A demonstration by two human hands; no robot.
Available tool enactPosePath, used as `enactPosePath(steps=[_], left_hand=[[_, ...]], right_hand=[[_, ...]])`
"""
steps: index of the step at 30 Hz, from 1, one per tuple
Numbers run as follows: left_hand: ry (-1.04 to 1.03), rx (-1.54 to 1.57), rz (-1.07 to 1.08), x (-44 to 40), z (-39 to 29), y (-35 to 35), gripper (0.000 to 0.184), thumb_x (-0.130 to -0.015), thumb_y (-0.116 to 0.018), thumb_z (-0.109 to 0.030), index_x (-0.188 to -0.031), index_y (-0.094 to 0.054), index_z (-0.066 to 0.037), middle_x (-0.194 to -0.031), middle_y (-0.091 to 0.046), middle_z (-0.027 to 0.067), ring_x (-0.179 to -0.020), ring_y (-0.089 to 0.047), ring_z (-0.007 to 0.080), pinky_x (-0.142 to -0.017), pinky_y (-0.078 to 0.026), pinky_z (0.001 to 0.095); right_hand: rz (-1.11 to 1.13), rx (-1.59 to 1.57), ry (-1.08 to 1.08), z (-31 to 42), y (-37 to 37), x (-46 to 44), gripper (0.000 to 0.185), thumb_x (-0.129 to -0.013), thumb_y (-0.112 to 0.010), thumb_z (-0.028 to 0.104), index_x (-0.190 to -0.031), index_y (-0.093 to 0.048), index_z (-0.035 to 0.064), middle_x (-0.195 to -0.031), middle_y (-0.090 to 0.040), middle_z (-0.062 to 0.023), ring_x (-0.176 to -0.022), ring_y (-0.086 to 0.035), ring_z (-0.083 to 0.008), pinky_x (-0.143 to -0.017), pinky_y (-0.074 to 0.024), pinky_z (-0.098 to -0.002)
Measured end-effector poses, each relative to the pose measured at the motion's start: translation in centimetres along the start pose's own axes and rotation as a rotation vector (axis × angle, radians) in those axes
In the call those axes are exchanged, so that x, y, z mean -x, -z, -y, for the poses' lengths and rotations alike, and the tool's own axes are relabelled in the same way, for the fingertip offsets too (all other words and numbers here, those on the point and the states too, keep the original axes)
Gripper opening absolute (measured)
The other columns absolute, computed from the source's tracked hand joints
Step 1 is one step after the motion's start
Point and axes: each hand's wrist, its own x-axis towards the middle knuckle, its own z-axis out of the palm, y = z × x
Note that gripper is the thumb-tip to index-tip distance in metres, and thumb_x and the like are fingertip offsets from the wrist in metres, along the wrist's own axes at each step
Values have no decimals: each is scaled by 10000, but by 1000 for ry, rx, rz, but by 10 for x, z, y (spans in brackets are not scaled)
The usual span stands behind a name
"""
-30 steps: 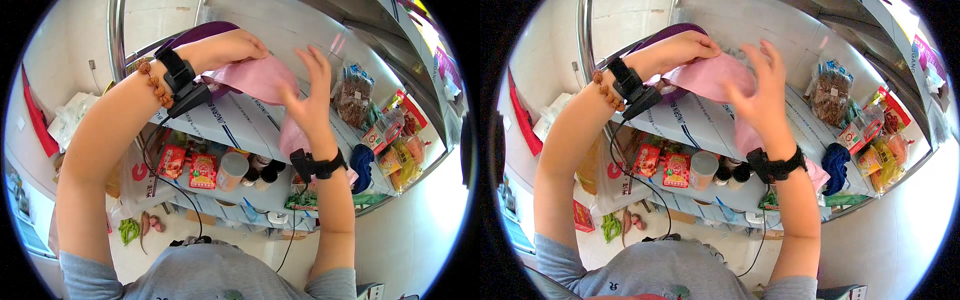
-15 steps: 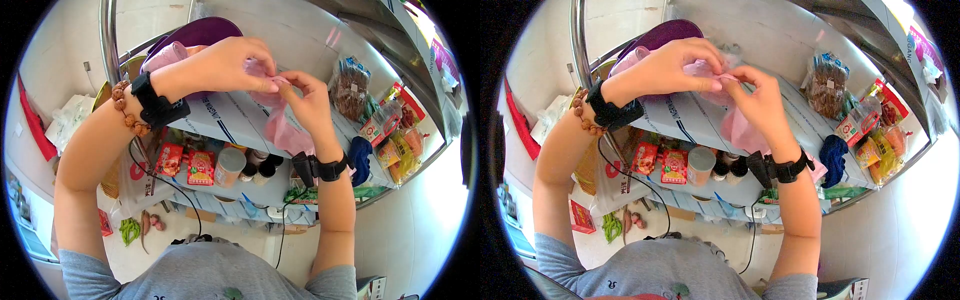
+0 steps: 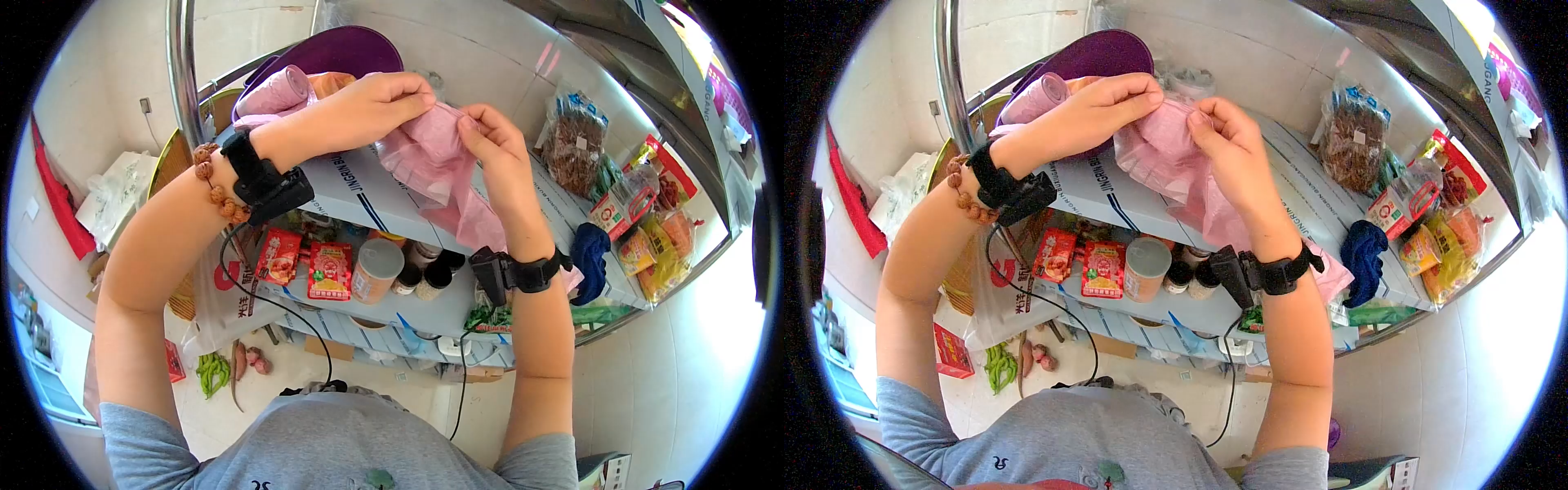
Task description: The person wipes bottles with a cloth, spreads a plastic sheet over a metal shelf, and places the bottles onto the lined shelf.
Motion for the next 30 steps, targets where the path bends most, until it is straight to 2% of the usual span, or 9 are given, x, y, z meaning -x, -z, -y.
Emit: enactPosePath(steps=[3, 10, 13, 17, 19, 21, 25, 28, 30], left_hand=[[39, 53, 19, -3, 3, -3, 242, -964, -499, -300, -959, -562, -66, -715, -486, -37, -707, -438, 34, -614, -385, 216], [189, 150, -96, 0, -12, -9, 250, -972, -488, -279, -963, -553, -38, -777, -523, -40, -732, -493, 46, -634, -428, 218], [311, 620, -253, 0, -9, -19, 247, -964, -499, -260, -982, -558, -21, -838, -583, 3, -792, -563, 99, -731, -484, 266], [164, 1299, -86, -12, 60, 16, 212, -953, -520, -268, -1008, -579, -71, -979, -603, 7, -916, -573, 152, -837, -480, 304], [339, 1093, -468, -9, 18, 6, 224, -970, -471, -272, -901, -534, -69, -828, -528, 6, -813, -547, 136, -756, -476, 313], [254, 998, -399, -6, 19, 2, 241, -975, -464, -286, -918, -527, -61, -831, -526, 2, -810, -542, 133, -782, -469, 300], [259, 994, -443, -7, 17, 3, 295, -972, -466, -345, -1004, -525, -58, -892, -547, 13, -819, -538, 123, -828, -459, 288], [276, 1024, -91, 1, 7, 23, 461, -901, -604, -348, -1224, -485, -40, -1062, -556, 27, -973, -518, 129, -908, -402, 268], [136, 574, -34, 3, 8, 18, 547, -866, -654, -312, -1275, -428, -28, -1072, -554, 48, -1010, -516, 150, -916, -395, 272]], right_hand=[[33, -4, -101, 5, 1, -4, 148, -928, -536, 140, -990, -600, 23, -871, -594, 47, -797, -510, -23, -721, -370, -163], [51, 33, 34, -4, -20, -14, 221, -944, -541, 236, -889, -588, 27, -809, -519, 54, -768, -428, -33, -688, -361, -196], [6, -233, 60, -12, -31, -17, 248, -956, -522, 244, -911, -588, 9, -883, -575, 20, -828, -463, -51, -757, -389, -214], [38, -531, 100, -2, -43, -14, 297, -977, -481, 266, -984, -593, -8, -1014, -626, -40, -918, -516, -90, -848, -408, -239], [92, -460, 147, 3, -44, -17, 323, -984, -465, 288, -1011, -593, -8, -1044, -632, -53, -938, -533, -104, -865, -413, -246], [120, -146, 211, 3, -40, -18, 342, -987, -454, 310, -1026, -590, -2, -1044, -631, -51, -937, -543, -112, -860, -419, -250], [-88, -190, 32, -5, -21, -16, 378, -991, -427, 364, -950, -567, 15, -1035, -619, -71, -967, -534, -124, -865, -422, -265], [-224, 8, 31, -11, -17, -10, 391, -991, -426, 383, -960, -573, 23, -931, -579, -12, -842, -503, -91, -782, -430, -252], [-217, 113, 64, -16, -10, -7, 381, -987, -440, 386, -978, -576, 30, -904, -549, 2, -808, -479, -82, -752, -427, -248]])
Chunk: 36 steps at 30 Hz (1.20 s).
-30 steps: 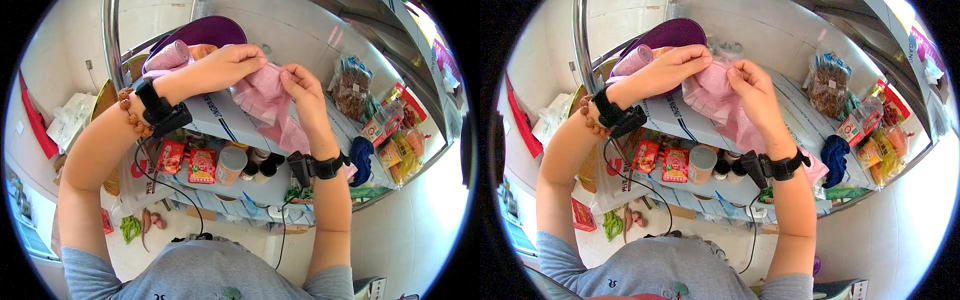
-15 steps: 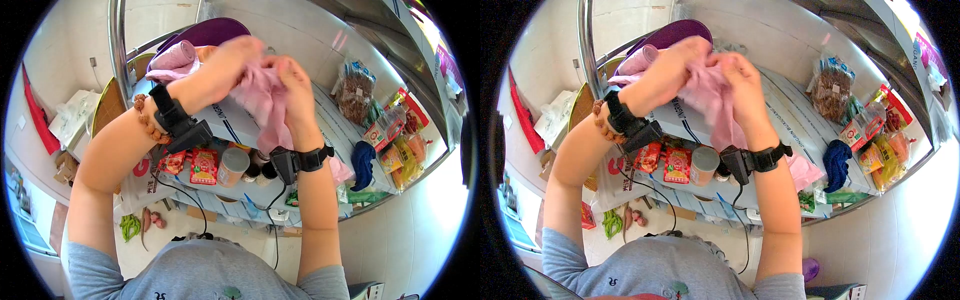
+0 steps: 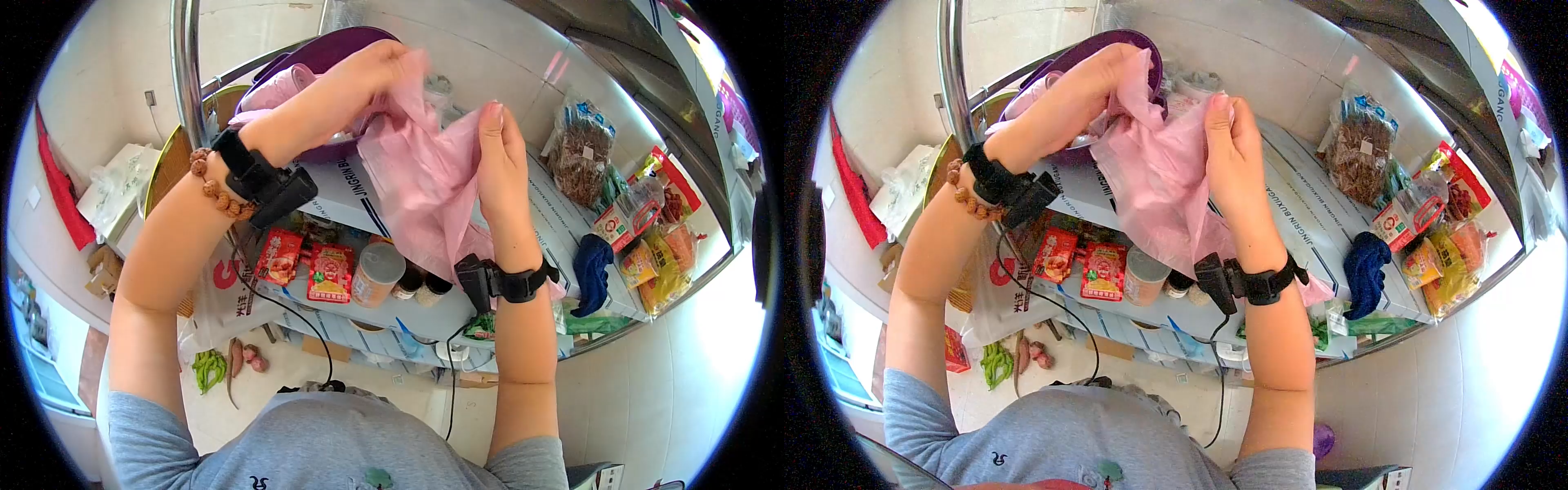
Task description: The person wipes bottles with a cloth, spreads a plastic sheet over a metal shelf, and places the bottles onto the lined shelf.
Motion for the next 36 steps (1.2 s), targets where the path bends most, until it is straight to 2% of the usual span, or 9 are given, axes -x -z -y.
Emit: enactPosePath(steps=[2, 5, 9, 10, 16, 22, 28, 31, 36], left_hand=[[-313, -480, 25, -4, 18, 4, 519, -823, -702, -232, -1240, -482, -17, -1089, -549, 70, -994, -546, 166, -880, -418, 274], [-142, -911, 258, -5, 1, 0, 359, -835, -687, -237, -1100, -581, -20, -1028, -569, 72, -911, -579, 154, -824, -448, 284], [-378, -722, 160, -12, 15, -7, 255, -865, -641, -226, -991, -604, -7, -818, -596, 48, -819, -594, 139, -733, -463, 275], [-125, -650, 102, -9, 12, -10, 248, -888, -602, -236, -987, -599, -9, -790, -579, 75, -745, -590, 127, -696, -466, 270], [-438, -911, -77, -16, 32, -18, 277, -910, -526, -259, -1062, -562, -30, -737, -587, 154, -673, -614, 254, -625, -467, 340], [-247, -1038, -294, -15, 30, -29, 302, -917, -481, -287, -1100, -547, -55, -778, -600, 186, -698, -604, 330, -602, -449, 382], [-38, -740, -480, -34, 40, -6, 345, -963, -447, -326, -1136, -543, -44, -875, -648, 97, -778, -616, 142, -626, -459, 297], [15, -95, -261, -19, 18, -27, 400, -974, -439, -365, -1163, -540, -27, -971, -629, 43, -889, -577, 92, -703, -464, 240], [-65, -811, 316, -14, 12, -20, 374, -780, -726, -331, -1005, -642, -45, -971, -607, 64, -947, -553, 176, -811, -435, 313]], right_hand=[[1, 7, -30, 2, 5, 2, 357, -979, -464, 376, -988, -575, 36, -909, -539, 4, -800, -467, -71, -733, -422, -241], [27, 30, -76, 18, 9, 9, 294, -947, -538, 324, -970, -578, 34, -926, -559, -4, -800, -473, -53, -701, -414, -225], [166, 284, -59, 25, 18, 18, 252, -837, -691, 220, -919, -623, -8, -828, -607, 5, -738, -512, -50, -642, -431, -208], [202, 308, -111, 26, 22, 20, 264, -802, -728, 197, -915, -638, -23, -799, -622, 5, -726, -526, -55, -637, -440, -205], [37, 104, -116, 13, 30, 26, 187, -800, -730, 124, -894, -664, -23, -758, -626, 21, -673, -516, -37, -594, -431, -201], [-232, 84, 12, 5, 18, 43, 148, -833, -698, 119, -867, -637, -11, -750, -571, 43, -684, -461, -40, -610, -400, -195], [-428, 47, 109, -3, 20, 61, 150, -900, -620, 122, -985, -583, 4, -863, -557, 23, -764, -453, -43, -678, -390, -187], [-362, -248, 23, -8, 18, 62, 175, -929, -579, 126, -1052, -559, 3, -928, -582, 7, -830, -493, -51, -745, -413, -193], [-99, -149, -210, 24, 18, 66, 386, -800, -730, 159, -1104, -565, -12, -995, -629, -43, -898, -582, -94, -787, -481, -252]])
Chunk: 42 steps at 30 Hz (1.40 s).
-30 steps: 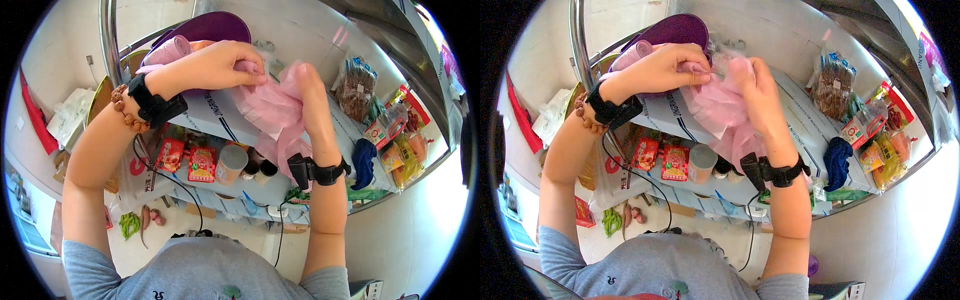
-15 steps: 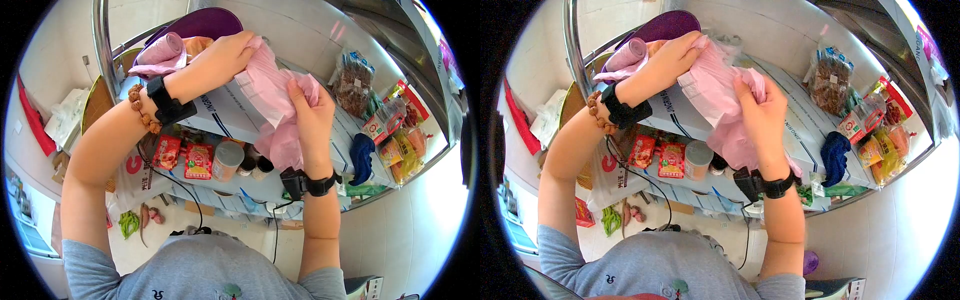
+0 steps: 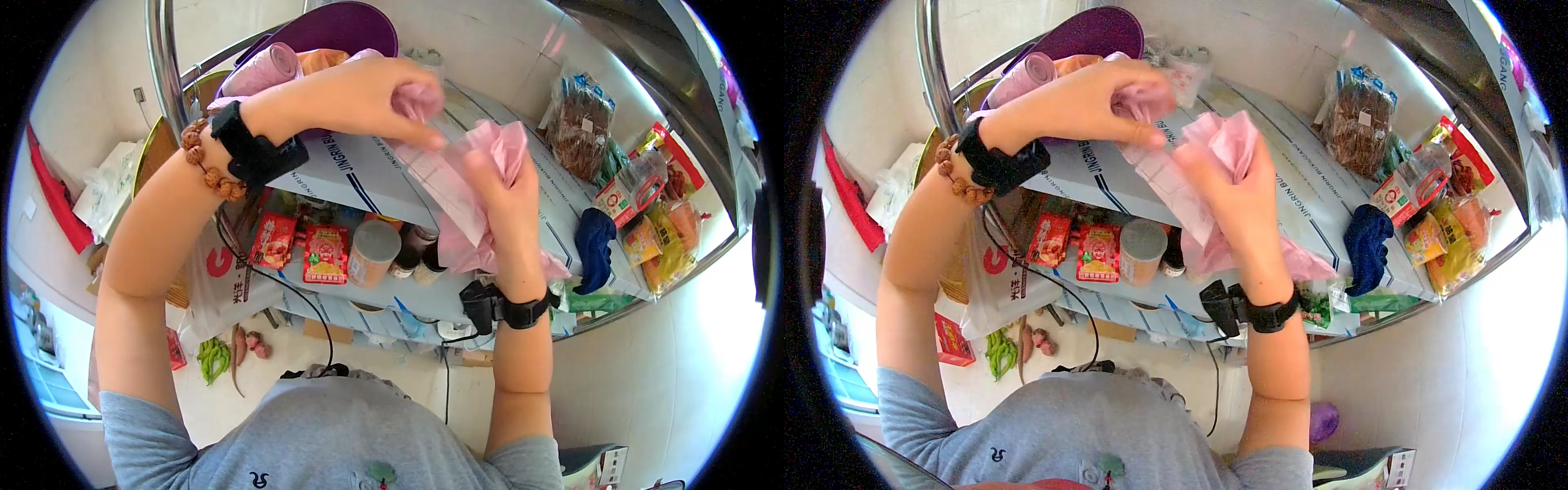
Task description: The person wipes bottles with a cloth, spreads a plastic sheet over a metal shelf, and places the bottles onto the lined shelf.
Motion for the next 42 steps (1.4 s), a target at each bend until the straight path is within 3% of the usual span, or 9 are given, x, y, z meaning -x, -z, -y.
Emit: enactPosePath(steps=[2, 5, 10, 13, 19, 22, 31, 37, 42], left_hand=[[-197, -237, 57, 5, 7, 3, 295, -748, -738, -298, -922, -665, -71, -872, -571, 54, -897, -527, 200, -797, -408, 335], [-318, -356, 101, 6, 8, 0, 149, -716, -723, -220, -774, -671, -94, -746, -483, 47, -823, -471, 238, -743, -357, 360], [-434, -410, 13, 3, 14, -4, 64, -698, -664, -74, -760, -647, -82, -747, -483, 51, -812, -485, 246, -728, -354, 362], [-427, -451, 26, 1, 13, -3, 72, -706, -652, -130, -774, -648, -105, -756, -530, 57, -804, -551, 260, -688, -412, 376], [-401, -514, 11, -5, 22, -9, 86, -719, -614, -106, -788, -652, -140, -764, -535, 33, -843, -553, 240, -689, -401, 368], [-406, -503, 1, -6, 26, -14, 145, -673, -598, 0, -791, -640, -72, -797, -511, 89, -830, -510, 291, -686, -362, 394], [-411, -343, 79, -11, 28, -12, 192, -684, -571, 27, -850, -626, -55, -849, -504, 110, -847, -495, 319, -722, -387, 382], [-381, -381, 9, -4, 20, -11, 134, -730, -576, -8, -850, -623, -49, -855, -517, 98, -841, -497, 297, -712, -390, 370], [-357, -268, 57, -9, 23, -11, 119, -748, -581, -26, -851, -634, -50, -846, -517, 91, -833, -507, 274, -716, -394, 349]], right_hand=[[158, 182, -53, 1, 7, 0, 443, -676, -816, 142, -1037, -611, -14, -931, -648, -52, -806, -597, -96, -702, -500, -261], [190, 330, -185, 7, 11, 5, 311, -681, -796, 108, -925, -645, -12, -836, -657, -31, -739, -592, -92, -676, -496, -253], [106, 486, 41, 7, 2, 26, 231, -708, -745, 89, -894, -641, -2, -745, -649, -56, -700, -577, -85, -648, -481, -259], [75, 529, 122, 7, 0, 36, 170, -740, -693, 75, -881, -627, 7, -707, -627, -88, -664, -557, -84, -624, -467, -261], [-44, 476, 161, 0, -10, 54, 142, -745, -674, 46, -872, -617, 15, -678, -615, -87, -636, -552, -91, -602, -456, -250], [-44, 456, 195, -16, -13, 63, 154, -750, -660, 28, -897, -613, 19, -691, -619, -92, -654, -580, -99, -610, -458, -249], [-310, 363, 333, -33, -17, 74, 266, -681, -663, -49, -936, -635, 22, -794, -659, -88, -727, -627, -136, -670, -474, -257], [-251, 745, 679, -48, -14, 78, 288, -676, -668, -45, -957, -638, 10, -832, -668, -104, -769, -649, -154, -689, -486, -258], [-254, 425, 361, -36, -16, 79, 247, -726, -621, -70, -965, -610, -11, -868, -650, -80, -789, -609, -123, -719, -475, -249]])
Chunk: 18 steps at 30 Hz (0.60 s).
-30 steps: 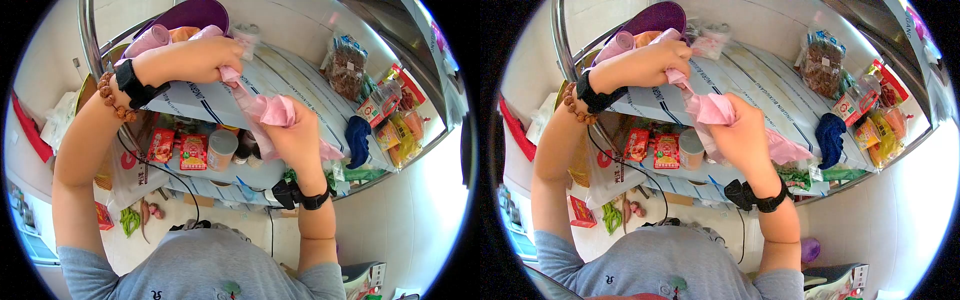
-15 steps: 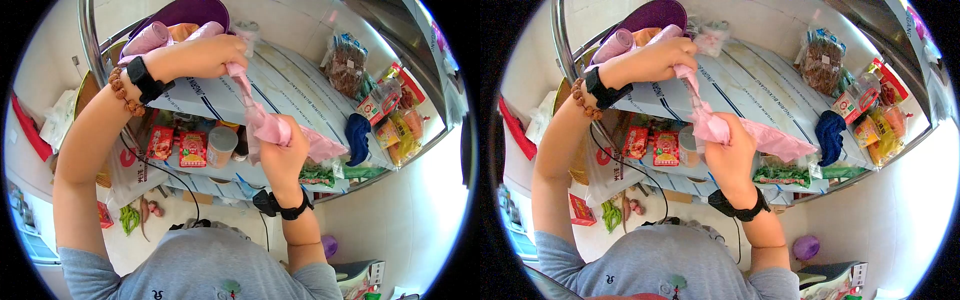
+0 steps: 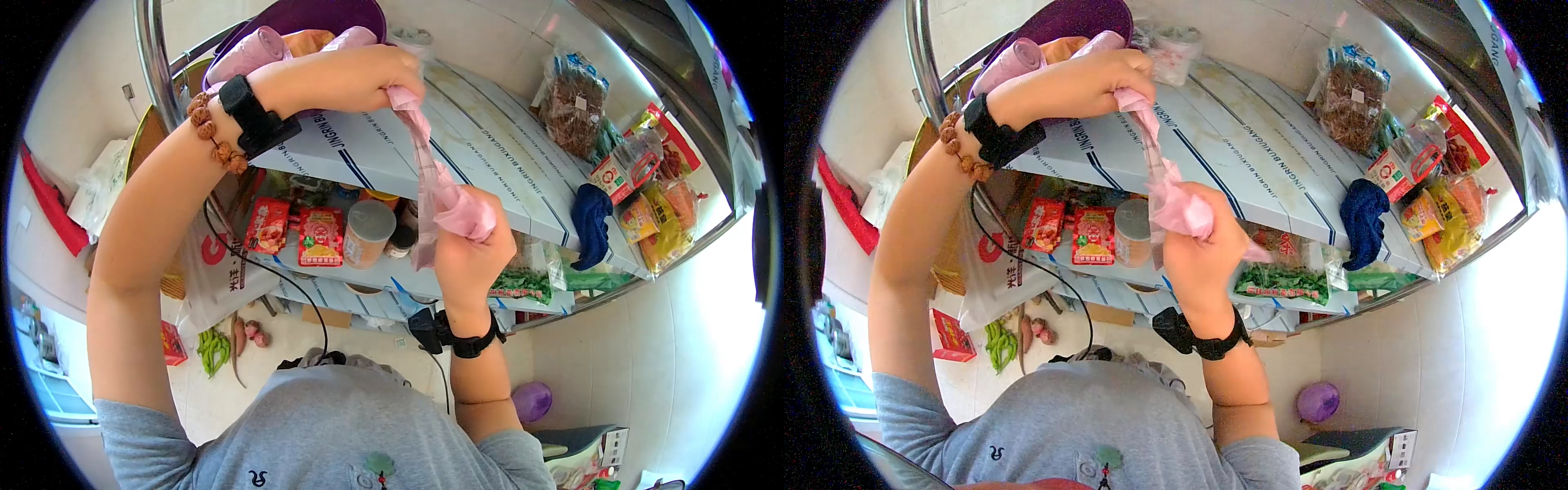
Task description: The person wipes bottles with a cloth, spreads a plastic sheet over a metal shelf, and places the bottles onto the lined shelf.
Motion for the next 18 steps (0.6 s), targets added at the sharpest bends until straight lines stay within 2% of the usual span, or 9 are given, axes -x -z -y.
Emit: enactPosePath(steps=[3, 4, 7, 8, 10, 14, 16, 18], left_hand=[[87, 33, 28, 0, -7, 4, 128, -751, -609, -70, -872, -648, -61, -867, -539, 89, -858, -517, 264, -745, -398, 345], [125, 42, 33, 2, -11, 7, 138, -752, -621, -90, -883, -654, -66, -879, -550, 87, -870, -521, 261, -759, -399, 346], [-55, -19, -59, 3, -21, 8, 202, -747, -666, -182, -918, -669, -75, -940, -583, 81, -906, -525, 267, -821, -388, 362], [-26, -52, -54, 4, -28, 7, 224, -747, -670, -205, -930, -671, -75, -951, -590, 82, -918, -527, 264, -836, -381, 363], [28, -123, -47, 4, -42, 5, 270, -749, -678, -250, -954, -676, -74, -974, -605, 85, -942, -531, 258, -866, -367, 366], [-3, -48, 117, 7, -35, -3, 148, -765, -624, -175, -858, -658, -66, -866, -598, 76, -895, -538, 248, -836, -365, 368], [-70, -33, 185, 6, -26, 0, 87, -763, -599, -131, -807, -642, -69, -813, -588, 69, -862, -536, 250, -819, -366, 380], [-97, 15, 162, 7, -21, -2, 46, -751, -590, -96, -761, -622, -65, -775, -573, 63, -828, -530, 263, -793, -377, 386]], right_hand=[[0, -156, -191, -4, 2, -8, 272, -761, -604, -66, -1027, -583, -8, -902, -614, -38, -835, -566, -94, -762, -458, -238], [25, -144, -183, -4, 1, -14, 271, -803, -578, -27, -1073, -559, -12, -916, -578, -9, -821, -543, -92, -749, -449, -227], [140, -508, -461, -10, 4, -21, 236, -837, -571, 30, -1069, -562, -10, -922, -575, -20, -788, -522, -78, -703, -433, -216], [111, -599, -487, -6, 1, -26, 217, -860, -581, 92, -1052, -572, -8, -864, -579, -10, -711, -503, -66, -636, -417, -211], [155, -443, -548, 0, -1, -33, 187, -833, -620, 84, -995, -595, -6, -811, -584, 0, -682, -505, -67, -611, -418, -219], [280, -143, -578, -3, -8, -36, 135, -761, -686, 55, -860, -622, -10, -710, -583, 19, -638, -508, -78, -578, -424, -236], [262, -158, -456, -14, -13, -30, 120, -741, -689, 34, -832, -623, -10, -707, -593, 5, -656, -514, -76, -592, -431, -240], [270, -142, -386, -15, -15, -27, 112, -747, -689, 27, -831, -623, -6, -731, -600, 2, -687, -518, -68, -617, -429, -231]])
